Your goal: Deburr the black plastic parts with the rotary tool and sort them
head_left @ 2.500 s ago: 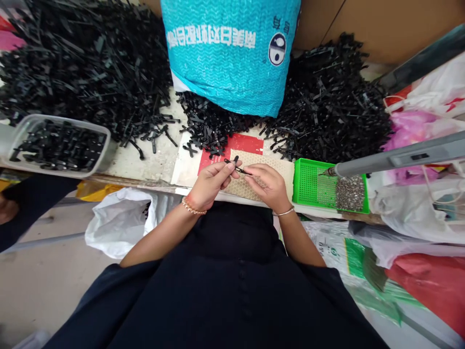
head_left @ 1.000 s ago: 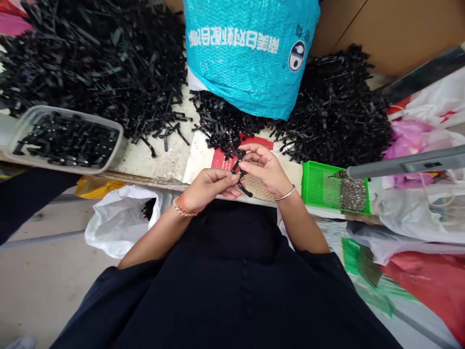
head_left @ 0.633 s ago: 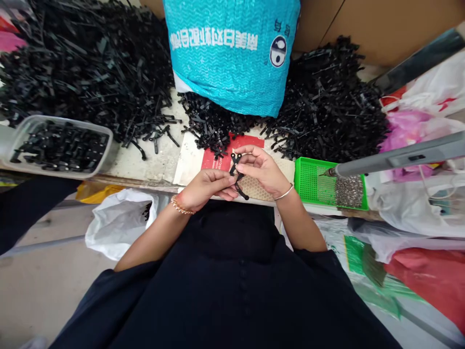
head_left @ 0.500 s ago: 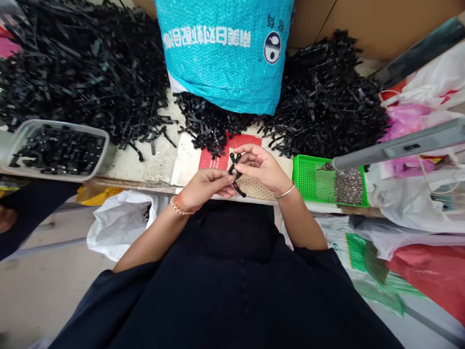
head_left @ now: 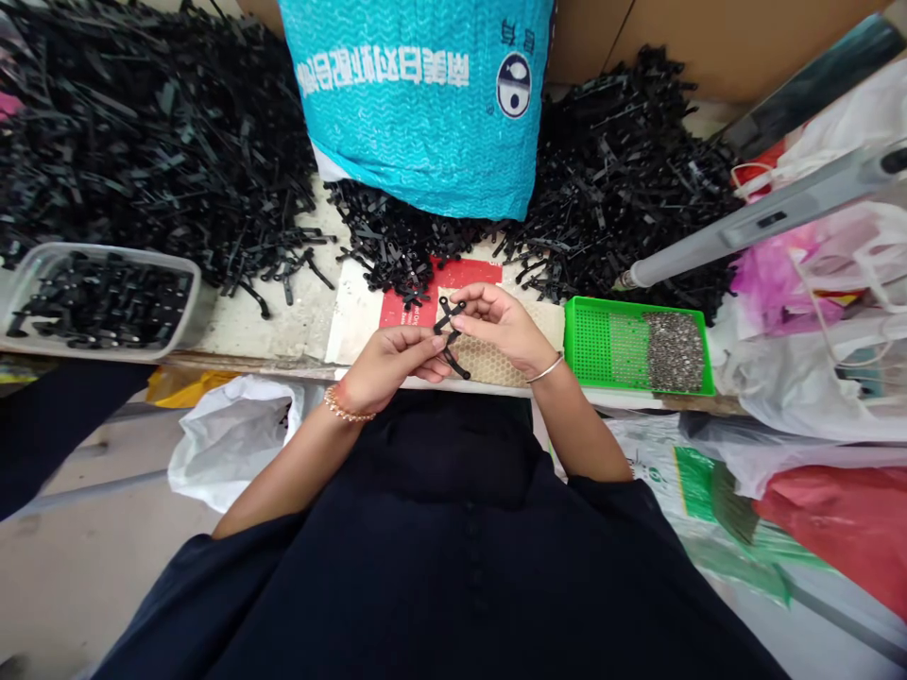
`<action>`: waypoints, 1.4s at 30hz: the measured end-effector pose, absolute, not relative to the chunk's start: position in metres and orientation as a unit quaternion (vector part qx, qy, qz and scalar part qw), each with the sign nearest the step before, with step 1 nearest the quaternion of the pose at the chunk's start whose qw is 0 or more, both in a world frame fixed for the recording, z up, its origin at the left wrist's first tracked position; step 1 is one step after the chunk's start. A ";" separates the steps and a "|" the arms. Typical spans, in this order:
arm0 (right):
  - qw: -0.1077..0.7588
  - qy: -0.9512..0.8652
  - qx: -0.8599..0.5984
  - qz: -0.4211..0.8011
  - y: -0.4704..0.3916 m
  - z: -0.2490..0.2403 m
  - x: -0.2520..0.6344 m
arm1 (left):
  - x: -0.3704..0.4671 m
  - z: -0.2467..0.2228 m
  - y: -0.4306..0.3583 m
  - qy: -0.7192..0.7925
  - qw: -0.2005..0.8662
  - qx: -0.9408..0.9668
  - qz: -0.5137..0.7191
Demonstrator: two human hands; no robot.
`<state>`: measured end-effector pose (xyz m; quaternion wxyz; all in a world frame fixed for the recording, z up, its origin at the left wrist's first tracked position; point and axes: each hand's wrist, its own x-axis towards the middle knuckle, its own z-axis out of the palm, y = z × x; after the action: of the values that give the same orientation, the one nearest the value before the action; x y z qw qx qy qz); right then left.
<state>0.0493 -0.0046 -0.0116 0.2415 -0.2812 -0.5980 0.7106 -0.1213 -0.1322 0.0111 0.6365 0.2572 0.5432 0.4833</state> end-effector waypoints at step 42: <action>0.306 -0.518 -0.356 0.715 -0.049 -0.023 0.047 | -0.114 -0.001 -0.120 0.539 0.611 0.071 0.576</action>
<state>0.0467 -0.0490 -0.0228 0.3057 -0.3561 -0.5175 0.7155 -0.1144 -0.1205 -0.0014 0.6106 0.0713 0.5392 0.5757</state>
